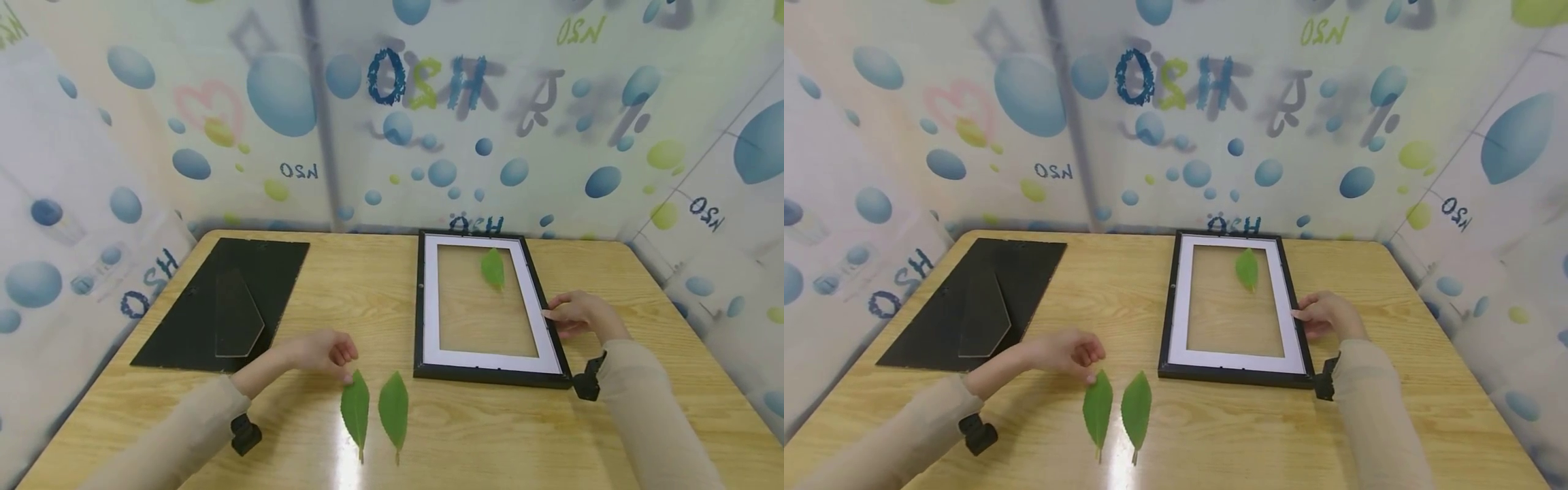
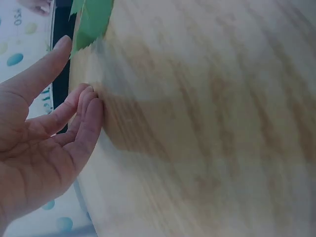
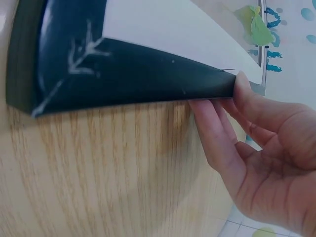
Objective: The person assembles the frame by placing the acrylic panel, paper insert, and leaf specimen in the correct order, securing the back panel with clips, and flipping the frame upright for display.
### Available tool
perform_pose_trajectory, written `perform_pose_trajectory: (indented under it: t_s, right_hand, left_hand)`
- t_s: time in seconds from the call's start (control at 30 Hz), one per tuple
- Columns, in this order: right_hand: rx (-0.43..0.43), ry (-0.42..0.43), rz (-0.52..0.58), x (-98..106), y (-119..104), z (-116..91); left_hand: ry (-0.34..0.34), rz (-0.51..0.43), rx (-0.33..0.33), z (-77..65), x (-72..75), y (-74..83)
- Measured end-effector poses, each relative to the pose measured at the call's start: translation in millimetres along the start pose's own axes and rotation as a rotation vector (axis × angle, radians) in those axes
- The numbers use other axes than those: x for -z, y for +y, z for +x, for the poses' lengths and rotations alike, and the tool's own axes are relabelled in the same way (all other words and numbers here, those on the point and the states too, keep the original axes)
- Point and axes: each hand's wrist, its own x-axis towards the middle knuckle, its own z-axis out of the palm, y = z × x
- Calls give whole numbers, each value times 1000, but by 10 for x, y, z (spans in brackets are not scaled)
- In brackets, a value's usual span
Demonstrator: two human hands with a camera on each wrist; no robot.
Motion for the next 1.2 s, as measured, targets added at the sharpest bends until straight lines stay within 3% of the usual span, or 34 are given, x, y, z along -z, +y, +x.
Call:
perform_pose_trajectory:
  t_s: [0.4, 0.57, 0.77, 0.97, 1.2]
  right_hand:
    - [7, -23, -4, 21, 22, -10]
    - [1, -13, -21, 25, -5, -33]
    - [-2, -6, -17, 20, -19, -60]
    - [-4, 1, -14, -5, -32, -36]
    - [-12, 5, -11, -10, -41, -26]
  left_hand:
    - [129, 78, -58, -28, -226, 35]
    - [144, 94, -37, -39, -257, 52]
    - [125, 108, -34, -59, -280, 110]
    - [97, 89, -73, -65, -270, 68]
    - [13, -106, 2, -33, -133, 106]
